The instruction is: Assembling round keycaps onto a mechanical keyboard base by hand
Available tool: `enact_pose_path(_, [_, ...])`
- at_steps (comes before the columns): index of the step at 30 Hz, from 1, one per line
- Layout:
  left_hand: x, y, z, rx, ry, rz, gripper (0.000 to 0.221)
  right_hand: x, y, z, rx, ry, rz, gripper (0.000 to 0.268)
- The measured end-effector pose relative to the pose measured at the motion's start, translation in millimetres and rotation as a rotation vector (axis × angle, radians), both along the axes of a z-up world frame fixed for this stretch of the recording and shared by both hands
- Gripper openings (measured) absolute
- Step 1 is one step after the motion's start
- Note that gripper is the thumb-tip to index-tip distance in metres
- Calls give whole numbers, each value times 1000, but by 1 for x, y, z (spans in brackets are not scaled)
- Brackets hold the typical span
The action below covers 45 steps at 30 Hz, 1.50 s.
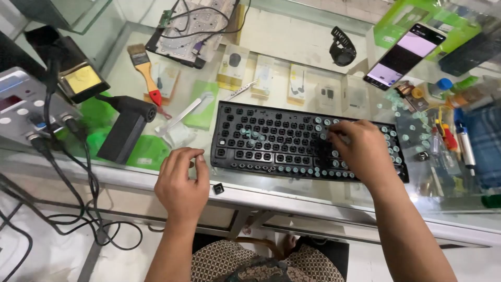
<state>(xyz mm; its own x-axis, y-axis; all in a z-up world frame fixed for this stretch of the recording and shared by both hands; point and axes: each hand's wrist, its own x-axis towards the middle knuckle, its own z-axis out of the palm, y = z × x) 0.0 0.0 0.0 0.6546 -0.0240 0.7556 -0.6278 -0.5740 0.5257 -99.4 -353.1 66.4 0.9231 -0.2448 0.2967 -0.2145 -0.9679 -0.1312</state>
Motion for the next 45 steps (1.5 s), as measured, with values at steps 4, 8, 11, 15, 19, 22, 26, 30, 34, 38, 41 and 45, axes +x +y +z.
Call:
enact_pose_path(4, [-2, -2, 2, -3, 30, 6, 11, 20, 36, 5, -71, -115, 121, 13])
enact_pose_path(8, [2, -4, 1, -7, 22, -12, 9, 45, 95, 1, 107, -112, 337, 11])
enact_pose_path(11, [-2, 4, 1, -47, 40, 0, 11, 54, 113, -9, 81, -82, 404, 11])
enact_pose_path(15, [-2, 2, 6, -96, 54, -1, 13, 55, 116, -4, 93, 8, 333, 10])
enact_pose_path(19, [-2, 5, 5, -95, 52, -10, 13, 53, 115, 5, 250, 90, 268, 11])
enact_pose_path(22, [-3, 10, 1, -82, 35, -57, 12, 37, 105, 7, 316, 111, 177, 13])
enact_pose_path(26, [-2, 7, -2, -20, 42, -56, 12, -10, 70, 8, 497, 23, -57, 12])
enact_pose_path(30, [-9, 5, -2, 95, 71, 22, 12, -41, 14, 5, 457, -98, -190, 9])
enact_pose_path(34, [-9, 2, -2, 96, 17, 11, 11, -38, -5, 7, 339, -20, -168, 10])
enact_pose_path(38, [-11, 2, 0, 102, 46, 22, 13, -28, -5, -1, 181, -56, 93, 12])
enact_pose_path(41, [-10, 3, -1, 107, 40, 20, 12, -24, -3, -4, 136, -41, 166, 15])
enact_pose_path(45, [-2, 3, -9, 30, 7, 17, 15, -20, 0, -8, 42, -5, 83, 16])
